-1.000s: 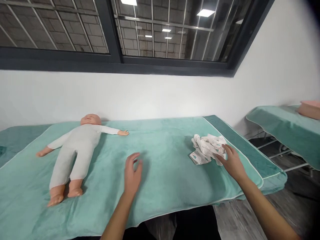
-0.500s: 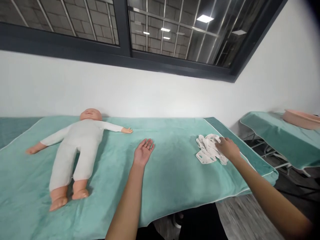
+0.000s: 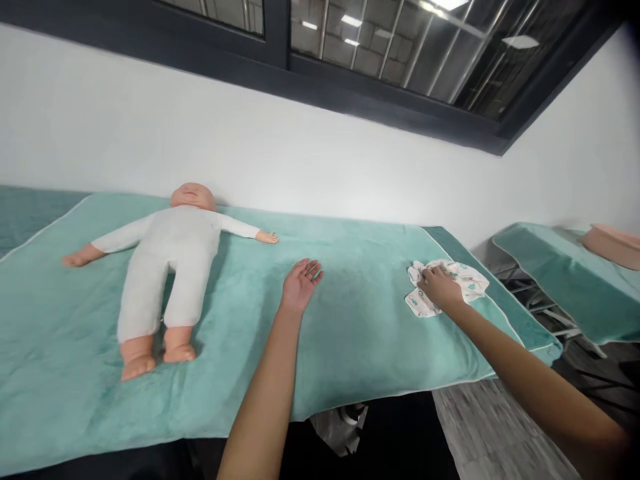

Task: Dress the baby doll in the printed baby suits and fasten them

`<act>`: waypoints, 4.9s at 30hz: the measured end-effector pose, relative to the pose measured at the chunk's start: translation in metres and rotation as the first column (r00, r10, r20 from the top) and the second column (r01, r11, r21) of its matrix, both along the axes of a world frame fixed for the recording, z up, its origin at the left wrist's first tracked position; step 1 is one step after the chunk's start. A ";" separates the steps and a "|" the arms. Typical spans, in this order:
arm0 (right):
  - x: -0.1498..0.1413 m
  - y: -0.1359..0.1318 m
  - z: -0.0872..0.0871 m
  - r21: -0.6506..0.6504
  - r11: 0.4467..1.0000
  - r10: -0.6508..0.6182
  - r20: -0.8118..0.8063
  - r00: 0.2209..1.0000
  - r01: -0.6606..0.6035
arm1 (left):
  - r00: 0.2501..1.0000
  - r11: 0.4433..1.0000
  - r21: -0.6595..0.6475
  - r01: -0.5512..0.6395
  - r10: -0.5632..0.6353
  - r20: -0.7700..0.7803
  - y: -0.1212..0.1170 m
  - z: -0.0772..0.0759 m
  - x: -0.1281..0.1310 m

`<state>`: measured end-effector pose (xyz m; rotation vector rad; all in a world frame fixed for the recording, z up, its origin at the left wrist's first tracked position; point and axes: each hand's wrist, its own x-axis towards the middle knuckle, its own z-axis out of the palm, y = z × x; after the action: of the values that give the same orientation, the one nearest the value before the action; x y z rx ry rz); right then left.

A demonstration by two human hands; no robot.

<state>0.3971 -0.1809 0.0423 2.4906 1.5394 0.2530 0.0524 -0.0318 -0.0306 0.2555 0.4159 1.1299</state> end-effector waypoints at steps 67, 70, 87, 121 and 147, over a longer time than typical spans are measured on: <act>-0.132 0.104 -0.030 0.629 0.722 0.674 -0.542 -0.502 0.290 | 0.572 0.843 0.522 0.132 0.365 -0.734 -0.034 0.086 0.057; -0.135 0.099 -0.029 0.680 0.663 0.742 -0.544 -0.391 0.314 | 0.459 0.794 0.483 0.370 0.296 -0.838 -0.045 0.123 0.057; -0.086 0.046 0.119 0.847 0.486 0.848 -0.398 0.351 -0.215 | -0.020 0.496 0.674 0.548 0.813 -0.582 -0.081 0.238 0.008; -0.055 0.113 0.027 0.283 0.932 0.353 -0.567 0.744 -0.226 | -0.516 0.737 0.067 0.672 0.531 -0.672 0.047 0.115 -0.035; 0.037 0.102 -0.045 0.477 0.872 0.426 -0.850 0.309 0.111 | 0.051 0.232 0.474 0.849 0.858 -0.511 -0.092 0.016 0.090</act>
<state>0.4337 -0.0792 -0.0026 2.9983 2.3530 -1.2942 0.1427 -0.1236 -0.0144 2.7118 0.9131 0.7181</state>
